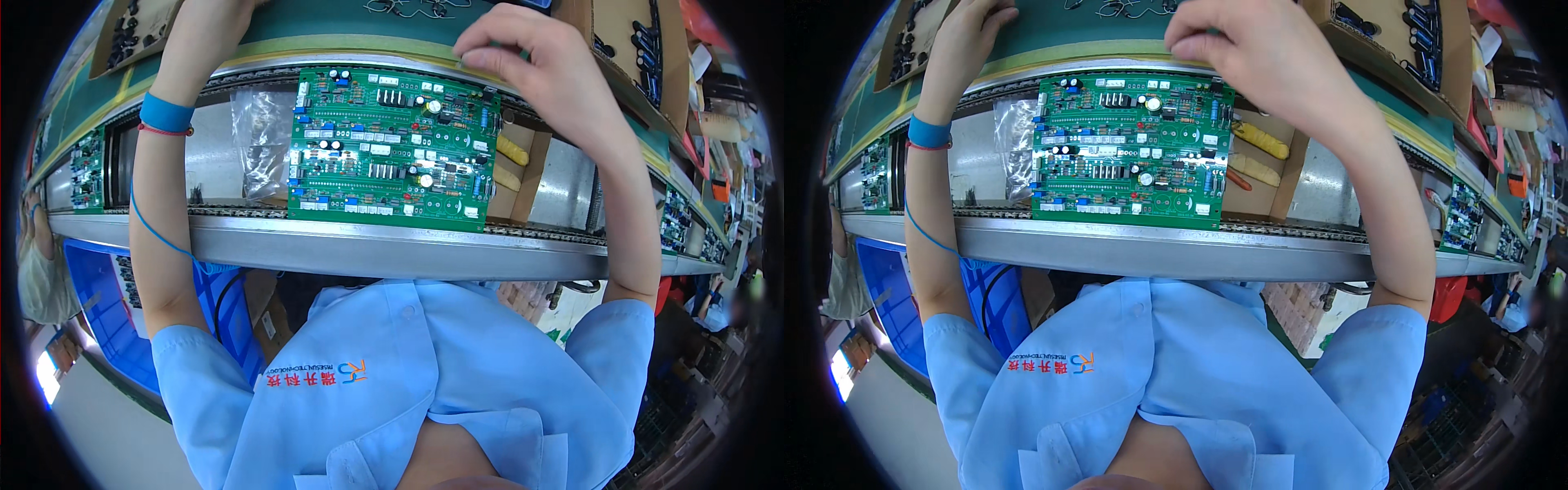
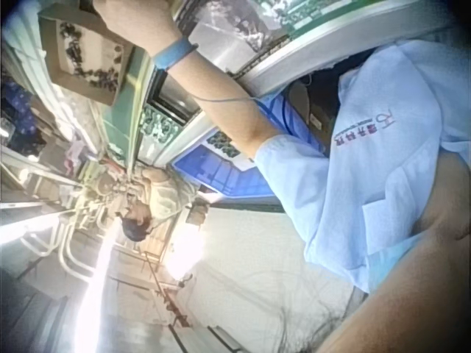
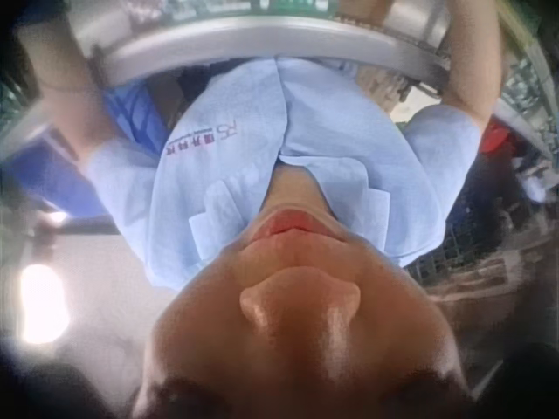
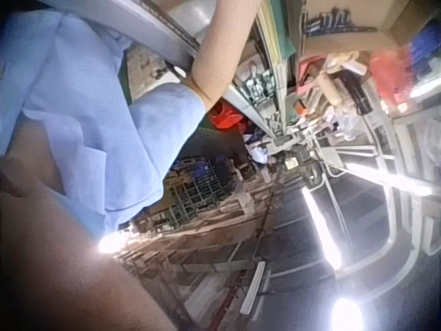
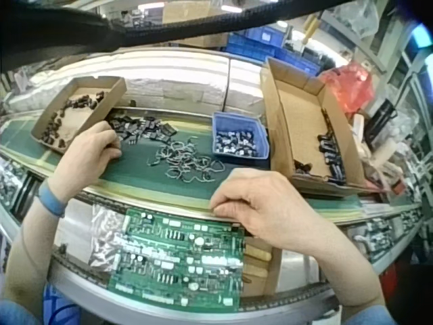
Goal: The recorder is assembling electronic components onto circuit boards on a production line.
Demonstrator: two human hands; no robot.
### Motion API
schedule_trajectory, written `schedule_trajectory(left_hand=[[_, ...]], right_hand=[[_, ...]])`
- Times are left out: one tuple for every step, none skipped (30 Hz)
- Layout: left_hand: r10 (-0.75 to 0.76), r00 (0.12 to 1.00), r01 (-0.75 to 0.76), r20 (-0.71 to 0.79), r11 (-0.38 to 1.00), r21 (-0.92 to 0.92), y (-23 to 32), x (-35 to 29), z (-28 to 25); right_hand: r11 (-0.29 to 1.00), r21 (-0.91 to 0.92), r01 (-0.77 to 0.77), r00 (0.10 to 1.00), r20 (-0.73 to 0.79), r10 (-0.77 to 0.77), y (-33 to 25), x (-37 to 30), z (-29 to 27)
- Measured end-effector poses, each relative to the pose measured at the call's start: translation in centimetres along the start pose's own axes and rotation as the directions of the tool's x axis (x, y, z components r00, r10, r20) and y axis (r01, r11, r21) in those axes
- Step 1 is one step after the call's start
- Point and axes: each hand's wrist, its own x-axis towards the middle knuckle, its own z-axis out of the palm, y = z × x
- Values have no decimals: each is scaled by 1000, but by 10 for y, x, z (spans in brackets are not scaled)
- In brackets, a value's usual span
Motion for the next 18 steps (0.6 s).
schedule_trajectory(left_hand=[[8, 1000, -8, 16, 1000, -19, -2, 0, 2], [5, 1000, -4, 13, 1000, -23, -4, 0, 3], [6, 999, -4, 32, 999, -42, -6, 0, 4], [2, 999, 1, 52, 998, -57, -8, -1, 5], [-5, 999, 8, 52, 998, -57, -11, -3, 7], [48, 998, -49, -37, 998, -29, -14, -4, 12], [107, 987, -108, -123, 994, -1, -14, -4, 15], [105, 987, -106, -122, 994, -5, -15, -2, 17], [14, 998, -17, -58, 998, -61, -15, 0, 17], [-73, 997, 74, 11, 991, -108, -15, 3, 17], [-70, 997, 71, 11, 991, -112, -16, 4, 19], [-65, 998, 65, 10, 990, -126, -18, 5, 22], [-69, 998, 69, 9, 990, -125, -21, 2, 18], [-74, 997, 74, 10, 991, -114, -23, -1, 14], [-94, 996, 94, 0, 991, -93, -26, -5, 9], [-100, 995, 99, -10, 991, -92, -27, -3, 11], [-93, 996, 91, -10, 991, -96, -27, -2, 11], [-142, 990, 141, 2, 982, -126, -27, -1, 10]], right_hand=[[1000, -5, 0, 1000, 5, 0, 2, -2, 5], [999, -44, 18, 1000, 8, -18, 3, -4, 10], [996, -83, 36, 999, 12, -35, 2, -5, 13], [989, -145, 42, 999, 19, -40, -2, -5, 15], [989, -144, 47, 999, 25, -44, -3, -4, 18], [984, -167, 57, 998, 19, -55, -2, -4, 22], [979, -193, 62, 998, 12, -61, -2, -5, 24], [979, -194, 60, 998, 15, -58, -2, -5, 25], [974, -221, 55, 998, 1, -56, -2, -4, 27], [967, -249, 49, 998, -15, -54, -1, -4, 27], [967, -252, 45, 999, -15, -51, -2, -4, 26], [966, -255, 36, 999, -21, -43, -2, -5, 25], [968, -248, 41, 998, -26, -49, -5, -5, 26], [970, -239, 49, 998, -28, -58, -6, -4, 27], [966, -240, 96, 994, -29, -106, -7, -4, 27], [959, -255, 123, 990, -31, -136, -6, -5, 27], [959, -259, 116, 991, -34, -129, -5, -6, 27], [957, -258, 133, 988, -40, -149, -6, -6, 27]])
